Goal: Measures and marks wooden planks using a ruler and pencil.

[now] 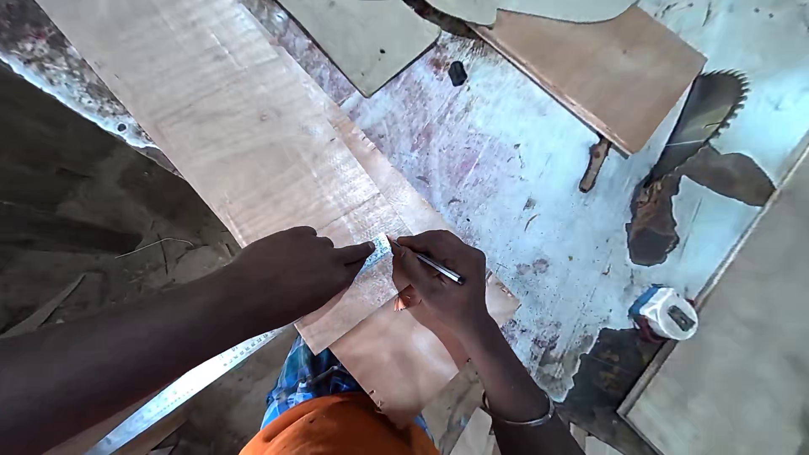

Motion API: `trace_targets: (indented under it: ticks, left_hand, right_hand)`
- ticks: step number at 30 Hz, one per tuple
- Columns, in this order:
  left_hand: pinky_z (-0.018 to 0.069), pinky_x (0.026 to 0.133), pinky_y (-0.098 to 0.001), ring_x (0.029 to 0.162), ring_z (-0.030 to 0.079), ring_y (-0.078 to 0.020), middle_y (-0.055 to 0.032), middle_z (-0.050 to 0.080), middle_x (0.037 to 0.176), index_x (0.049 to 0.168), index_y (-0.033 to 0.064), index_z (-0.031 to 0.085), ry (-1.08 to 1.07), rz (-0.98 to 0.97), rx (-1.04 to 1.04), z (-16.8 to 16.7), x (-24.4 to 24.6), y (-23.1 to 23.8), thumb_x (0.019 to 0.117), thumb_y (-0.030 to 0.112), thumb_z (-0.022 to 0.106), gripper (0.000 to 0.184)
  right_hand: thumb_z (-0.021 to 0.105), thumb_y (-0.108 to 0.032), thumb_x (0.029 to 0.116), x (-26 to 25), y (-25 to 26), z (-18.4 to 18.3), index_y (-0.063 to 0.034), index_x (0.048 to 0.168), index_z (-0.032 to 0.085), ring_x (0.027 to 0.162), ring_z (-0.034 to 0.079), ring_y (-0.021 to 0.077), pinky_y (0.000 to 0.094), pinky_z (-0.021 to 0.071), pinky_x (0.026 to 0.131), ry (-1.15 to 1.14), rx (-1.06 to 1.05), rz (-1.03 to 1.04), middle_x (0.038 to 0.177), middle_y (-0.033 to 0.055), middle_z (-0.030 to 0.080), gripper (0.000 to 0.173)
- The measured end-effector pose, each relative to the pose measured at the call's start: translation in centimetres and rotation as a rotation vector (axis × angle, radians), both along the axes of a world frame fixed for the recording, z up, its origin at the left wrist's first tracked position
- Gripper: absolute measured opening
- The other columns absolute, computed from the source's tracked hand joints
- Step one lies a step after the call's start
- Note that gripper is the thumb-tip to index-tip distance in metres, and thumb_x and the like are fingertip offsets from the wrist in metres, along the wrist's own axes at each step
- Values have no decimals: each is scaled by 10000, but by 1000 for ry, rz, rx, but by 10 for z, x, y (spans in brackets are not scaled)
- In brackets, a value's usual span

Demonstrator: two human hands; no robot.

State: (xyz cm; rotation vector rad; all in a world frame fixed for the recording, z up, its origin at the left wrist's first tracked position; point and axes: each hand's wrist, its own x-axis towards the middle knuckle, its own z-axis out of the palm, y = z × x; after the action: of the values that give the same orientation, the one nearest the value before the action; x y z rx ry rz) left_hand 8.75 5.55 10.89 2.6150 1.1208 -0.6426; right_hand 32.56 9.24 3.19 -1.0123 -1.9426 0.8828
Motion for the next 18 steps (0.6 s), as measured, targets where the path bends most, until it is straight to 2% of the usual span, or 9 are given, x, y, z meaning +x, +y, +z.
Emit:
trace_targets:
  ticks: [6,9,12,15,18]
  left_hand:
    - [525,723,-368,927,685,-192,99,362,1644,1419,218,592,-1,25,-11,0,0,0,957,23,607,501]
    - [515,703,-366,885,675,-189,89,377,1636,1429,217,581,-3,13,-9,-1,0,0,948,2,604,528]
    - [529,744,-371,949,683,-202,77,346,1654,1441,220,572,21,17,-21,-1,2,1,971,-3,562,520]
    - [527,732,-371,939,688,-197,89,383,1634,1402,214,607,-3,41,-20,-1,1,2,973,36,592,465]
    - [525,737,-379,944,684,-199,89,351,1653,1422,200,598,0,40,-52,1,2,2,977,41,588,472]
  right_hand:
    - [711,-154,909,9,0,-2,-103,1006,788,875,682,72,243,591,750,-23,31,24,956,-3,736,134]
    - [714,-153,928,2,7,2,-98,1004,789,895,688,80,257,591,779,-42,6,41,965,0,740,119]
    - [704,-166,932,7,5,6,-113,1000,781,879,683,64,246,592,754,-62,0,57,958,-18,733,116]
    - [695,-167,922,10,7,3,-112,993,786,873,684,54,228,591,750,-47,21,65,950,-23,736,128]
    - [697,-178,934,4,13,7,-117,996,783,862,680,51,234,589,750,-71,-24,84,944,-27,730,123]
